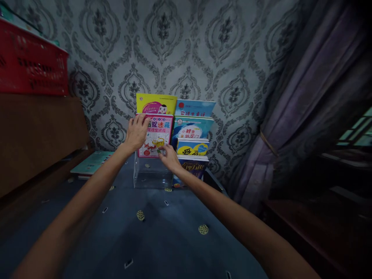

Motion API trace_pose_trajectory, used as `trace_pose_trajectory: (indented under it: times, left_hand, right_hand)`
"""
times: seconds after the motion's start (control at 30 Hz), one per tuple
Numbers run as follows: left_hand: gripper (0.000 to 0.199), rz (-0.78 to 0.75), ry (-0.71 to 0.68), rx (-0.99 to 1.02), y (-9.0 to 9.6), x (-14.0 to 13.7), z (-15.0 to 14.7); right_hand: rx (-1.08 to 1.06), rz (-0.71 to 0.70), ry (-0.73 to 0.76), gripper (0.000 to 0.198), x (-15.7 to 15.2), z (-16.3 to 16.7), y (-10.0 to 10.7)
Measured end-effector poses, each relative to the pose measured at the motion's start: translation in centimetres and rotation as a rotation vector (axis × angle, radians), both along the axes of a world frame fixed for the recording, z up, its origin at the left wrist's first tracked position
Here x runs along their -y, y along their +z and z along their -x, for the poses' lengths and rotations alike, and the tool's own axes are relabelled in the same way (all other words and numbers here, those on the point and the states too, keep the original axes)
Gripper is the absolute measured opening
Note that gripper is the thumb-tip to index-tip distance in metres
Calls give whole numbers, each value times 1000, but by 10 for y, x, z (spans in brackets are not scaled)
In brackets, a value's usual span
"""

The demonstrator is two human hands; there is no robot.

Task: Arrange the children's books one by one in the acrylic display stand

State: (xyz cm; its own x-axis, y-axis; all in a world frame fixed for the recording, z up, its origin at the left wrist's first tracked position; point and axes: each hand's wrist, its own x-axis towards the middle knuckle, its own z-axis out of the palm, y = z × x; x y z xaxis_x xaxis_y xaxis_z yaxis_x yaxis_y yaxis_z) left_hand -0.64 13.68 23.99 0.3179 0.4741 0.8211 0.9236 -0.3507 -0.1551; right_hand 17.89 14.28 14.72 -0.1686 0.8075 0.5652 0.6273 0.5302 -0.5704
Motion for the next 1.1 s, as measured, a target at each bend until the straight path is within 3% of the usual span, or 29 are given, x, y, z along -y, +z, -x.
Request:
trace_pose_trajectory:
  times: [0.27,0.5,0.73,1.1]
  left_hand:
    - [46,38,-23,46,-2,7,4]
    - [44,83,-103,125,1,10,4]
    - [47,77,-71,98,3,21,3]
    - [43,42,-32,47,5,25,4]
  right_hand:
    - [0,28,51,32,27,-4,-6]
    - [47,116,179,33,55,3,-32]
    - [134,179,241,31,79,12,-49]
    - [63,243,290,27,88,12,-65]
